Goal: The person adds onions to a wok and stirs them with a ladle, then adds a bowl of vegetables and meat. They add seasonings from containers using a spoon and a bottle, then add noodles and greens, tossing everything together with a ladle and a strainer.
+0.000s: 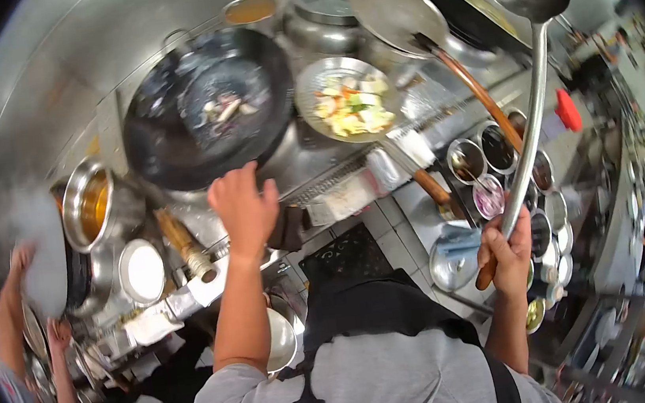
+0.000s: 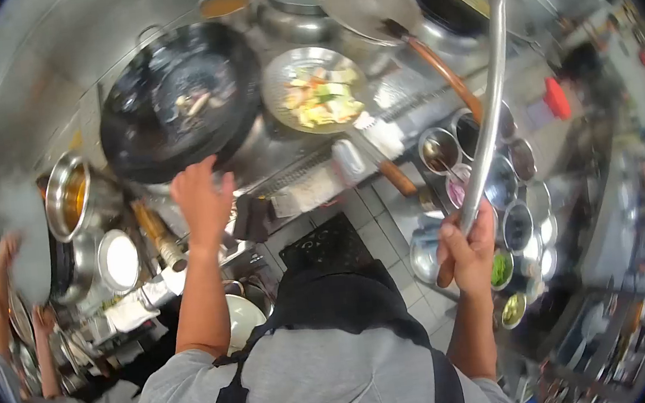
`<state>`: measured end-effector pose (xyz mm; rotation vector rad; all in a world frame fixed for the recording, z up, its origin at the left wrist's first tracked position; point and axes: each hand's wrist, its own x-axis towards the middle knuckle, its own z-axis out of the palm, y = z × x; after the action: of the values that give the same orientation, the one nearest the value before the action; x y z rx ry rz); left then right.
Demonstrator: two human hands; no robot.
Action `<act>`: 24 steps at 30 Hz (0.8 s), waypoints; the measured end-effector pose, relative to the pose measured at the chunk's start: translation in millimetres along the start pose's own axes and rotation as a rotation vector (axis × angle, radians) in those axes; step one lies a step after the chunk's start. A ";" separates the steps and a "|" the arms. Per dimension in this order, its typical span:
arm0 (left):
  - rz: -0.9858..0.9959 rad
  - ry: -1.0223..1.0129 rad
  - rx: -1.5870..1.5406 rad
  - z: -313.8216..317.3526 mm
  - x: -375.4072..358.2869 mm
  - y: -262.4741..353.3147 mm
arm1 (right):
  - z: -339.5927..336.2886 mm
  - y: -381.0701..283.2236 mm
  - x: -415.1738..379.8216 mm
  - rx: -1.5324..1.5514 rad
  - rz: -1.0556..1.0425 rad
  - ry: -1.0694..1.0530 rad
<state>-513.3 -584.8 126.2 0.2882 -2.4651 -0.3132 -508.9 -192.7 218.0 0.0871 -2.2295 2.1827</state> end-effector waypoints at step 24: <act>-0.484 -1.418 -0.549 153.9 -292.5 142.8 | -272.0 61.0 -147.4 -0.017 0.702 0.234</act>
<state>-398.8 -344.1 -115.9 0.5322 -3.3733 -1.9021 -371.7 84.2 155.2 -1.0406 -2.3658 2.2705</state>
